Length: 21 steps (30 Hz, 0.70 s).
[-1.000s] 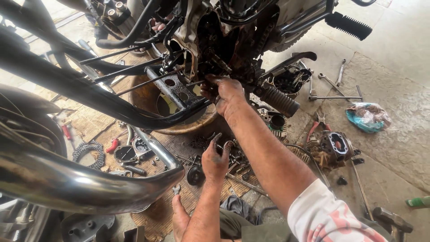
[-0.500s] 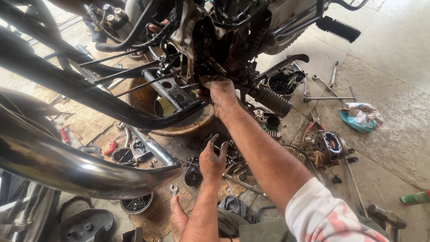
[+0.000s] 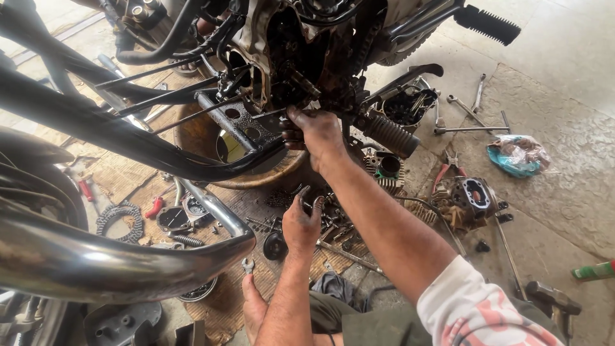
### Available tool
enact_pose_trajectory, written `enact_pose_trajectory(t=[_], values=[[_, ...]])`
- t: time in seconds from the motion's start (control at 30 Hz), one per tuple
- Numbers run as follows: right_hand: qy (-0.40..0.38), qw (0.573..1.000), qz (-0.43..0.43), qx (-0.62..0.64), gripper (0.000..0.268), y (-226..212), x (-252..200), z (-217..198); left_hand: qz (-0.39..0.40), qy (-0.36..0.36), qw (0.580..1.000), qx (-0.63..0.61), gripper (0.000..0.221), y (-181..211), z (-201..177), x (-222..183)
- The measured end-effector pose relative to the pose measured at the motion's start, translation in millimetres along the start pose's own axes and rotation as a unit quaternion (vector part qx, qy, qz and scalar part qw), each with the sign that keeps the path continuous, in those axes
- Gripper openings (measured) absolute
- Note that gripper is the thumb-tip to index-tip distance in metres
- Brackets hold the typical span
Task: The person sits on the floor beside a motorcycle and works on its exposed engine, using a wrench to loosen and tighten fasteners and fitting components into the engine casing. They handle small bolts and parts from the floor, wipe a part with a cloth, and use a hammer to tap a component into place.
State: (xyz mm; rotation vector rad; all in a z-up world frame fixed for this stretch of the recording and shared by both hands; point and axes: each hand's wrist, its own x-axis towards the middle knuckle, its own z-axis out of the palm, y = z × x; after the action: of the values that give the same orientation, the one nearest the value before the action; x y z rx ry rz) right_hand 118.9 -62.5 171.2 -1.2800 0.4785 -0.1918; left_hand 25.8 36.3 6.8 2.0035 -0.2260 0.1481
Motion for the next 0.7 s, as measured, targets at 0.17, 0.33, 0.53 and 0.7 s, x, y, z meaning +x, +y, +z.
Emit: enact_pose_trajectory(t=[0.17,0.33,0.53,0.7], values=[[0.025,0.981,0.134,0.137,0.019,-6.8,14.6,14.8,-0.015,0.0,1.0,0.002,0.043,1.8,-1.6,1.3],[0.024,0.972,0.141,0.185,0.015,0.2,31.6,18.9,-0.023,-0.006,1.0,0.011,0.043,0.0,-1.3,2.0],[0.025,0.989,0.092,0.11,0.016,4.0,31.5,17.6,-0.026,-0.005,1.0,0.004,0.043,6.4,-4.0,1.5],[0.006,0.996,0.049,0.079,0.02,25.2,51.3,11.0,-0.012,0.003,1.0,0.006,0.041,3.6,-1.8,1.7]])
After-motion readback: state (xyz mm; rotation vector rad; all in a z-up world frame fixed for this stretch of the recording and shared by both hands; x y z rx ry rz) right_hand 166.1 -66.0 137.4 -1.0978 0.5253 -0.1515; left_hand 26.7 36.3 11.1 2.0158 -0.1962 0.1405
